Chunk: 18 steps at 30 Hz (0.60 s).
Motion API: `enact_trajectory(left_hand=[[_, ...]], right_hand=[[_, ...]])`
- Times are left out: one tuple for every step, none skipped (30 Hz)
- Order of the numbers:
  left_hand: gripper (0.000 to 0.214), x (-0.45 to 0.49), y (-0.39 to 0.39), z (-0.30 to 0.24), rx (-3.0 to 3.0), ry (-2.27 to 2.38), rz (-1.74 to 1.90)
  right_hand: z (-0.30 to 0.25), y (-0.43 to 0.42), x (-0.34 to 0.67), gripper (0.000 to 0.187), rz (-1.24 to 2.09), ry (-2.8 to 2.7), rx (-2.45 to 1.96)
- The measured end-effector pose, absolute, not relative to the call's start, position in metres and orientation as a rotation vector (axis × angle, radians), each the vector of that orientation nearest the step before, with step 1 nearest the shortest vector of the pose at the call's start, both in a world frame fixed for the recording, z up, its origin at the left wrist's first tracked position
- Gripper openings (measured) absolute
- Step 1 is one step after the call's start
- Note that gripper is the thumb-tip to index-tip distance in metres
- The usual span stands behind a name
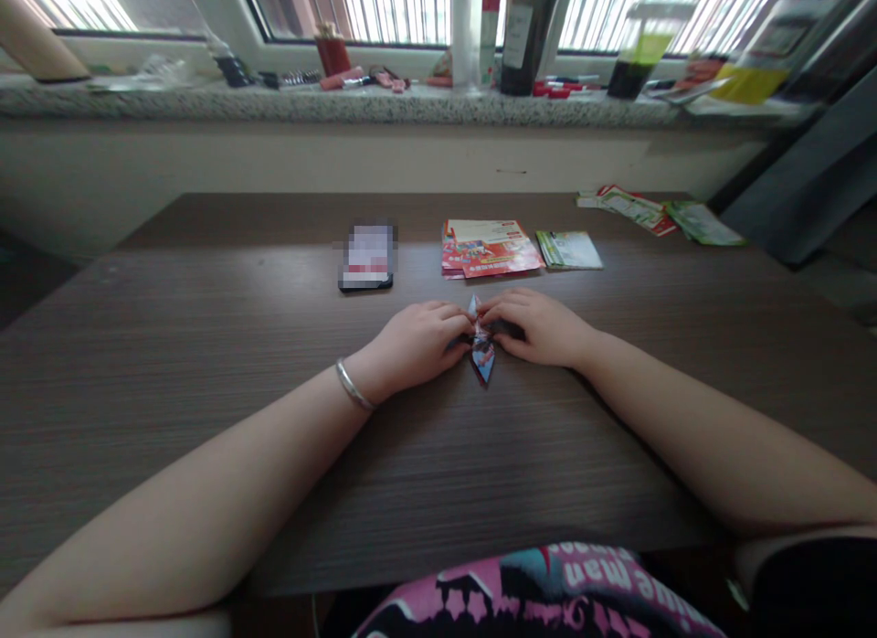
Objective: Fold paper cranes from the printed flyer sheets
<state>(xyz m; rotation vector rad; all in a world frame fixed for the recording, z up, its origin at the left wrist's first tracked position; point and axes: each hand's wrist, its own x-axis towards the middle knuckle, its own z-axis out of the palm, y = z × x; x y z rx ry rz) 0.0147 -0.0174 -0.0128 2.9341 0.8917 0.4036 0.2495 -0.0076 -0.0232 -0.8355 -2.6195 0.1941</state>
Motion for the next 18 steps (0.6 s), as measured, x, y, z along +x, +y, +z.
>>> enact_trajectory(left_hand=[[0.019, 0.015, -0.017, -0.013, 2.926, 0.894, 0.409], [0.019, 0.014, -0.017, -0.013, 2.915, 0.897, 0.415], [0.019, 0.014, -0.016, -0.014, 2.903, 0.897, 0.421], [0.019, 0.013, -0.015, -0.014, 2.888, 0.895, 0.428], [0.019, 0.012, -0.014, -0.015, 2.869, 0.892, 0.435], [0.02, 0.011, -0.012, -0.016, 2.847, 0.883, 0.443], [0.02, 0.011, -0.011, -0.017, 2.822, 0.873, 0.453], [0.02, 0.01, -0.009, -0.018, 2.797, 0.863, 0.464], [0.021, 0.009, -0.008, -0.02, 2.773, 0.852, 0.476], [0.021, 0.008, -0.007, -0.021, 2.754, 0.844, 0.487], [0.02, 0.008, -0.006, -0.021, 2.739, 0.838, 0.496], [0.019, 0.008, -0.006, -0.022, 2.73, 0.836, 0.503], [0.019, 0.008, -0.005, -0.022, 2.726, 0.834, 0.508], [0.019, 0.008, -0.005, -0.022, 2.726, 0.832, 0.512], [0.018, 0.008, -0.005, -0.022, 2.729, 0.833, 0.512], [0.018, 0.008, -0.005, -0.022, 2.734, 0.835, 0.51], [0.018, 0.008, -0.006, -0.022, 2.74, 0.838, 0.507], [0.018, 0.009, -0.006, -0.021, 2.748, 0.842, 0.503]], right_hand=[[-0.024, -0.007, 0.25, 0.023, 0.177, -2.628, -0.811], [-0.024, -0.006, 0.251, 0.023, 0.149, -2.636, -0.781], [-0.024, -0.006, 0.251, 0.022, 0.114, -2.641, -0.752], [-0.024, -0.006, 0.251, 0.021, 0.075, -2.647, -0.725], [-0.024, -0.006, 0.25, 0.021, 0.036, -2.653, -0.7], [-0.023, -0.006, 0.25, 0.021, 0.001, -2.661, -0.676], [-0.023, -0.007, 0.249, 0.021, -0.031, -2.672, -0.655], [-0.022, -0.007, 0.249, 0.022, -0.062, -2.684, -0.634], [-0.022, -0.008, 0.248, 0.024, -0.096, -2.694, -0.616], [-0.021, -0.009, 0.247, 0.025, -0.135, -2.705, -0.599], [-0.02, -0.01, 0.247, 0.026, -0.178, -2.718, -0.588], [-0.019, -0.011, 0.246, 0.026, -0.225, -2.733, -0.582], [-0.019, -0.012, 0.246, 0.026, -0.273, -2.75, -0.58], [-0.018, -0.013, 0.246, 0.026, -0.32, -2.768, -0.582], [-0.017, -0.014, 0.246, 0.025, -0.363, -2.785, -0.59], [-0.017, -0.015, 0.246, 0.025, -0.401, -2.797, -0.604], [-0.017, -0.016, 0.246, 0.025, -0.432, -2.802, -0.621], [-0.016, -0.017, 0.245, 0.024, -0.455, -2.804, -0.636]])
